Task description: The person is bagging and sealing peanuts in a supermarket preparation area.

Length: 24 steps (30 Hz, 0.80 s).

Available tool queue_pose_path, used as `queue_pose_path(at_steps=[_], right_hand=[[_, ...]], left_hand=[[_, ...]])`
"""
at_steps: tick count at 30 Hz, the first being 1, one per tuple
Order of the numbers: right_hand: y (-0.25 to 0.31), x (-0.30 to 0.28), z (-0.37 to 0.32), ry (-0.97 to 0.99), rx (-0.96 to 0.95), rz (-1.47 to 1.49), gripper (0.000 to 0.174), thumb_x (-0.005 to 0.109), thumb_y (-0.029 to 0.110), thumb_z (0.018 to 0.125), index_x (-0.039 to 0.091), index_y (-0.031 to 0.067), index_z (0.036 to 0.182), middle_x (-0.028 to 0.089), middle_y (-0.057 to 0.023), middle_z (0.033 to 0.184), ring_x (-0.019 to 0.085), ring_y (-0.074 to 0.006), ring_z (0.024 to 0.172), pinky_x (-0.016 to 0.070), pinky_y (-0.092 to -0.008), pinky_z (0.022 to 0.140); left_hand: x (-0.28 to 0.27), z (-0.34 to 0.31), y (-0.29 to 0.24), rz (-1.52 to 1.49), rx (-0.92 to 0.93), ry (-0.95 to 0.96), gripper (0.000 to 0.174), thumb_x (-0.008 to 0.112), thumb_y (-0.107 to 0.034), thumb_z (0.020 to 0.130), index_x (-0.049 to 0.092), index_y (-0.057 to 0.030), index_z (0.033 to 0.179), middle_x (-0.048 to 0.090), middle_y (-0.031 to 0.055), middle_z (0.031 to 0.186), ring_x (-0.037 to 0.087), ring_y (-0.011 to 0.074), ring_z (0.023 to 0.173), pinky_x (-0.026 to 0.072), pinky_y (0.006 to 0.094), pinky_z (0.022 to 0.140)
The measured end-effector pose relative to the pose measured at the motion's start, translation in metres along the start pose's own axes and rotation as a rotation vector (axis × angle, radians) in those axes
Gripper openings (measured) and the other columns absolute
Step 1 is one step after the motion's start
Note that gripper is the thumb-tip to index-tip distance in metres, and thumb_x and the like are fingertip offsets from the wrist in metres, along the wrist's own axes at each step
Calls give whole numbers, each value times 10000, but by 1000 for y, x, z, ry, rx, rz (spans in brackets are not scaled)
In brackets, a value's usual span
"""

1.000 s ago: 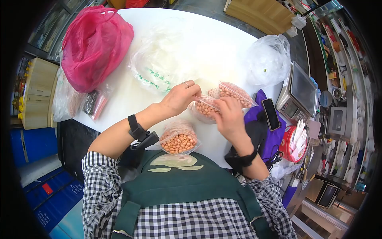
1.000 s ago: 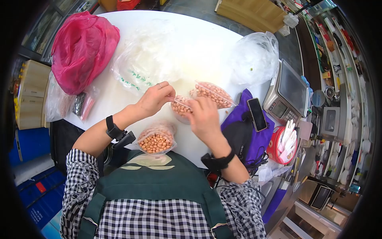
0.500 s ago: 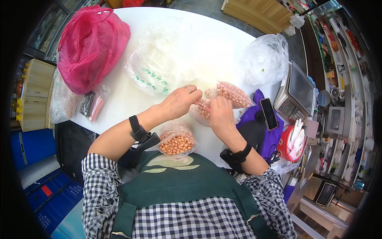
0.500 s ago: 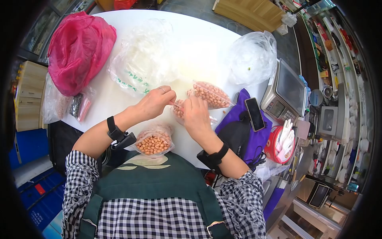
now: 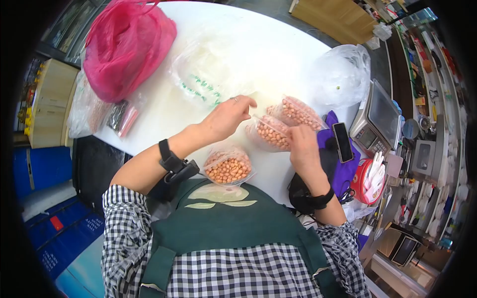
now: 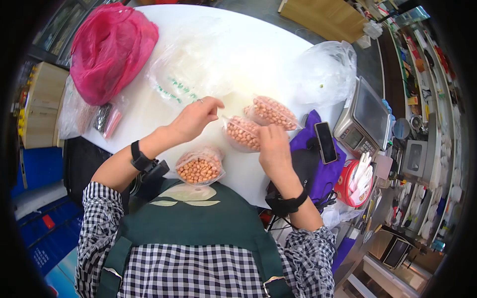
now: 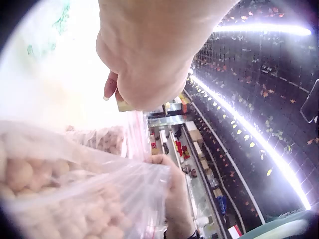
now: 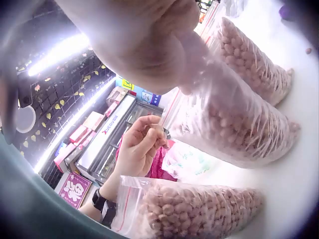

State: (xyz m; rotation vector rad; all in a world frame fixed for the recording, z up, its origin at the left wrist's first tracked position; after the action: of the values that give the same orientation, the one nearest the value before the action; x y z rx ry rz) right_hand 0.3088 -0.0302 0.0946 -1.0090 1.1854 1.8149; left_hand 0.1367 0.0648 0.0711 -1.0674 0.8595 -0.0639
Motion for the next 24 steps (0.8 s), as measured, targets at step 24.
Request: queue_pose_path(at_steps=[24], right_hand=[[121, 34, 6, -71, -431, 320, 115, 638, -28, 679, 571, 22, 757, 547, -110, 773, 556, -287, 759, 486, -392, 664]], left_hand=[[-25, -122, -44, 166, 80, -167, 251, 801, -14, 696, 586, -23, 826, 589, 119, 831, 594, 318, 756, 513, 407, 663]])
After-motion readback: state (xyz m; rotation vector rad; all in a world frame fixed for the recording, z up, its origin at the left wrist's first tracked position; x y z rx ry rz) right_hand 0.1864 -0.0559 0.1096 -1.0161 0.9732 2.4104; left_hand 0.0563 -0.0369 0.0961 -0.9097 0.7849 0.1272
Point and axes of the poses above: each hand's wrist, its own z-axis towards the middle knuckle, its own x-axis out of the palm, y = z × x, the point moved 9 cm from there along z, towards the middle knuckle
